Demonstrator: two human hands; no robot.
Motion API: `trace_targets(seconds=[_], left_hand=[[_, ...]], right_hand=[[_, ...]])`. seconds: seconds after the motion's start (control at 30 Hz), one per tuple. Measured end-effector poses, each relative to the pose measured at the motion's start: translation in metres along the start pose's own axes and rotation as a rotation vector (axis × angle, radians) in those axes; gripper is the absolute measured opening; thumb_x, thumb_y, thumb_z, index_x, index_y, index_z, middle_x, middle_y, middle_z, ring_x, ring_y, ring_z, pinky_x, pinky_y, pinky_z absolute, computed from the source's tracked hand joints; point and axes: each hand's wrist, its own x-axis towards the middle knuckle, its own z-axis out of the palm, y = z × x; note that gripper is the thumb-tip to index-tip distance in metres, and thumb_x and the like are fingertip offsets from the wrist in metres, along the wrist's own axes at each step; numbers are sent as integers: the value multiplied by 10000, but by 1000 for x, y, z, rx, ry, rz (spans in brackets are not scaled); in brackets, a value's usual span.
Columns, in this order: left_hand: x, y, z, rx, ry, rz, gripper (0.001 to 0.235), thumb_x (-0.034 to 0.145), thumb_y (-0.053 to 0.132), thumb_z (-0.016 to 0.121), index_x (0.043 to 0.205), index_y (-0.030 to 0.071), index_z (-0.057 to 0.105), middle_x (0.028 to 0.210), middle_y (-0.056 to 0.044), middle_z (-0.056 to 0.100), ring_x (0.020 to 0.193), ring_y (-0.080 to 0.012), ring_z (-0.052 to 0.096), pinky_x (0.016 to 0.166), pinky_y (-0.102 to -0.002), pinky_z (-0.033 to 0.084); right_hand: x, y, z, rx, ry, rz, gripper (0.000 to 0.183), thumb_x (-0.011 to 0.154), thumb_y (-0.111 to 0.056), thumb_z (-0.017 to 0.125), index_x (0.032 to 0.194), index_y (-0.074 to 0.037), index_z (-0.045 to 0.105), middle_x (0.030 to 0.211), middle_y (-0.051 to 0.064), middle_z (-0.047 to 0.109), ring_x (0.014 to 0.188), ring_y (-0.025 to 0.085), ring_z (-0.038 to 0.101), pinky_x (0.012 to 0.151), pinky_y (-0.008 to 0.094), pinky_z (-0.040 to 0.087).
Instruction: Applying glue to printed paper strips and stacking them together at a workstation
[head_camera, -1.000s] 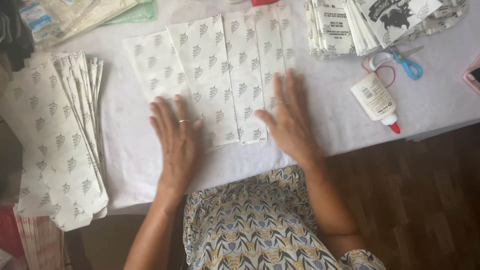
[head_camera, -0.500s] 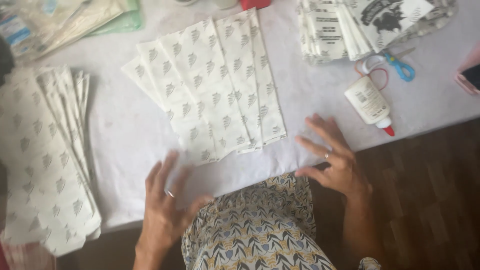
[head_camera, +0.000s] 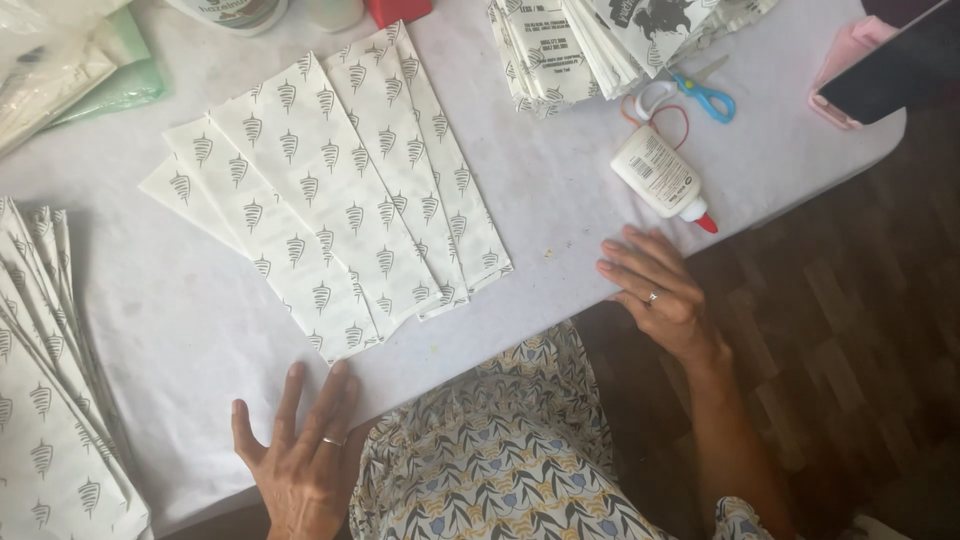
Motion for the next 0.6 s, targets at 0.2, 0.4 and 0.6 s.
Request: trace_targets(seconds=[0.2, 0.4, 0.6], left_hand=[[-9, -10, -7, 36, -107, 31, 606, 942, -38, 696, 1468, 216, 533, 1551, -1, 503, 1470, -288, 441, 1228, -622, 143], [-12, -31, -24, -196, -207, 89, 726, 796, -152, 548, 1441, 177, 509, 1588, -27, 446, 1515, -308, 397, 1221, -639, 296], [39, -45, -46, -441, -136, -333, 511, 919, 64, 676, 1414, 66, 548, 1429, -148, 570, 1286, -322, 605, 1000, -449, 534]], right_hand=[[-11, -1, -3, -148, 167, 44, 363, 848, 23, 853, 1186, 10, 723, 1245, 178, 702, 1245, 389, 591, 1062, 458, 560], [-12, -14, -41, -254, 320, 214, 183, 1055, 207, 680, 929, 103, 762, 1002, 209, 732, 989, 404, 681, 926, 471, 556], [53, -46, -8, 123, 174, 290, 529, 1163, -272, 330, 1272, 120, 668, 1319, 281, 634, 1233, 397, 612, 1085, 485, 483]])
